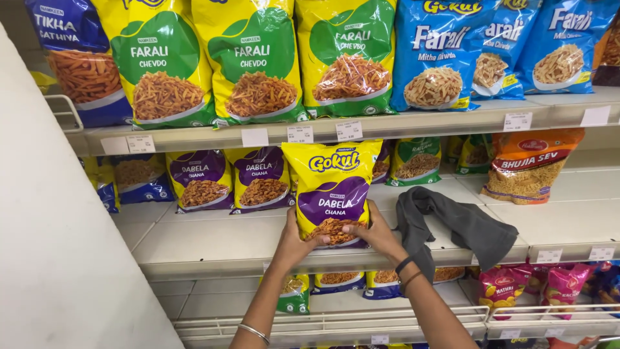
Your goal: Cleaning and organizing snack bags on grocery store shelves.
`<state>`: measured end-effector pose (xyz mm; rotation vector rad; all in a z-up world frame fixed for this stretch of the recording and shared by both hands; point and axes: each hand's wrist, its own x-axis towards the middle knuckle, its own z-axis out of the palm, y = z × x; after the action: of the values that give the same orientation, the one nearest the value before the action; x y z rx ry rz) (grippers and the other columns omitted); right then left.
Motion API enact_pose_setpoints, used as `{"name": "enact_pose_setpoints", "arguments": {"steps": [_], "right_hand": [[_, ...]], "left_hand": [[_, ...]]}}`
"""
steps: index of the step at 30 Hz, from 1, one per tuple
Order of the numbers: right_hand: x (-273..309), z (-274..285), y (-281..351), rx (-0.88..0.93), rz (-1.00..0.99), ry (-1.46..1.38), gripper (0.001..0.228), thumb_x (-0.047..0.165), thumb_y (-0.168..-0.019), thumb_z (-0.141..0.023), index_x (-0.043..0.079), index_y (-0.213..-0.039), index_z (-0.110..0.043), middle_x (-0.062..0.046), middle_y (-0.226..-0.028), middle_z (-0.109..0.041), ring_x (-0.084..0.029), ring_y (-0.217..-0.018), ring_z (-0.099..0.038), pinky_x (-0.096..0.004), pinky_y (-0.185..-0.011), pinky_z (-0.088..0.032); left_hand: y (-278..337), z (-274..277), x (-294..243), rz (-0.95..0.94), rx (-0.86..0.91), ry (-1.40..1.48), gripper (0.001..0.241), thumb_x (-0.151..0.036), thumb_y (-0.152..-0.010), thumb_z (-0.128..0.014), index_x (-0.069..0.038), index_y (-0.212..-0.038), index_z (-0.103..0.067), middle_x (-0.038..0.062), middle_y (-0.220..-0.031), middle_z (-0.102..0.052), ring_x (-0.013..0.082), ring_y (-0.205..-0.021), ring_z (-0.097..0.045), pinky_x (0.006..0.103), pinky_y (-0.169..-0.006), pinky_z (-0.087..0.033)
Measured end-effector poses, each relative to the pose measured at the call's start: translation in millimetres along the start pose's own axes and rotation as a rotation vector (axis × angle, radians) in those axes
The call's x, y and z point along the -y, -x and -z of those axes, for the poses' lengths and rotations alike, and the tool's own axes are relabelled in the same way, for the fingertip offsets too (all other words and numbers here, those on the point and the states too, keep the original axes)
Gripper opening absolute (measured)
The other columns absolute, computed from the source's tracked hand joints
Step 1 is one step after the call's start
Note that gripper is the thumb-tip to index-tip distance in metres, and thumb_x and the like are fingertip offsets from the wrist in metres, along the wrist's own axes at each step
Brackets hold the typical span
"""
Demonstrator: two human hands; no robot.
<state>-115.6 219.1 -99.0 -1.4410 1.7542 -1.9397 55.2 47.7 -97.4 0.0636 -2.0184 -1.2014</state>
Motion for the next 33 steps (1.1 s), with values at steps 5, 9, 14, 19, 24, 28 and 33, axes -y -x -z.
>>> {"name": "enact_pose_setpoints", "arguments": {"steps": [5,9,14,19,24,28,33], "right_hand": [[-9.6,0.5,-8.9,0.048,0.011,0.004,0.087,0.027,-0.076,-0.088,0.003,-0.143,-0.039,-0.010,-0.126,-0.065,-0.018,-0.118,-0.063,-0.034,-0.100,-0.053],[20.3,-9.6,-17.1,-0.012,-0.077,0.243,0.088,0.027,-0.073,-0.088,0.004,-0.144,-0.042,-0.012,-0.129,-0.067,-0.020,-0.121,-0.064,-0.035,-0.103,-0.052],[-12.5,0.1,-57.1,0.048,-0.010,0.474,0.091,0.020,-0.069,-0.091,0.001,-0.144,-0.042,-0.019,-0.140,-0.056,-0.030,-0.133,-0.053,-0.037,-0.113,-0.043],[-43.7,-1.6,-87.7,0.094,0.154,0.648,0.111,0.011,-0.059,-0.096,-0.001,-0.149,-0.030,-0.027,-0.148,-0.042,-0.041,-0.138,-0.039,-0.041,-0.116,-0.033],[-48.8,-21.3,-106.7,-0.080,-0.078,0.725,0.113,0.016,-0.062,-0.095,0.003,-0.149,-0.025,-0.025,-0.143,-0.050,-0.039,-0.132,-0.052,-0.042,-0.108,-0.044],[-48.1,-34.7,-110.7,-0.130,-0.140,0.755,0.099,0.017,-0.066,-0.092,0.005,-0.145,-0.034,-0.023,-0.135,-0.061,-0.039,-0.127,-0.058,-0.044,-0.105,-0.048],[-39.7,-49.3,-97.5,-0.179,-0.060,0.874,0.120,0.023,-0.064,-0.093,0.003,-0.153,-0.016,-0.028,-0.151,-0.037,-0.044,-0.131,-0.047,-0.046,-0.106,-0.046]], "left_hand": [[-4.7,2.2,-11.1,0.100,0.041,-0.050,0.114,-0.031,-0.060,-0.095,-0.006,-0.147,-0.026,0.021,-0.138,-0.060,0.0290,-0.128,-0.061,0.0395,-0.107,-0.049],[-19.8,3.1,5.2,0.077,-0.022,-0.148,0.115,-0.034,-0.058,-0.095,-0.004,-0.146,-0.027,0.021,-0.139,-0.056,0.0346,-0.131,-0.057,0.0425,-0.110,-0.046],[-53.5,3.0,28.7,0.125,-0.118,-0.542,0.110,-0.033,-0.060,-0.101,-0.002,-0.142,-0.036,0.026,-0.140,-0.042,0.0435,-0.134,-0.041,0.0481,-0.110,-0.037],[-81.8,-0.9,63.0,0.041,-0.167,-0.566,0.098,-0.033,-0.063,-0.098,0.006,-0.132,-0.040,0.026,-0.137,-0.045,0.0440,-0.134,-0.044,0.0467,-0.111,-0.040],[-96.7,1.6,56.7,0.193,-0.207,-0.621,0.089,-0.023,-0.068,-0.094,0.003,-0.134,-0.040,0.020,-0.138,-0.046,0.0387,-0.133,-0.049,0.0443,-0.102,-0.049],[-110.0,-2.9,71.9,0.182,-0.260,-0.636,0.093,-0.019,-0.066,-0.094,0.005,-0.136,-0.037,0.021,-0.143,-0.041,0.0389,-0.130,-0.050,0.0434,-0.099,-0.052],[-102.1,0.8,48.4,0.233,-0.217,-0.706,0.104,-0.023,-0.071,-0.091,0.006,-0.149,-0.029,0.021,-0.148,-0.039,0.0385,-0.134,-0.048,0.0419,-0.104,-0.050]]}}
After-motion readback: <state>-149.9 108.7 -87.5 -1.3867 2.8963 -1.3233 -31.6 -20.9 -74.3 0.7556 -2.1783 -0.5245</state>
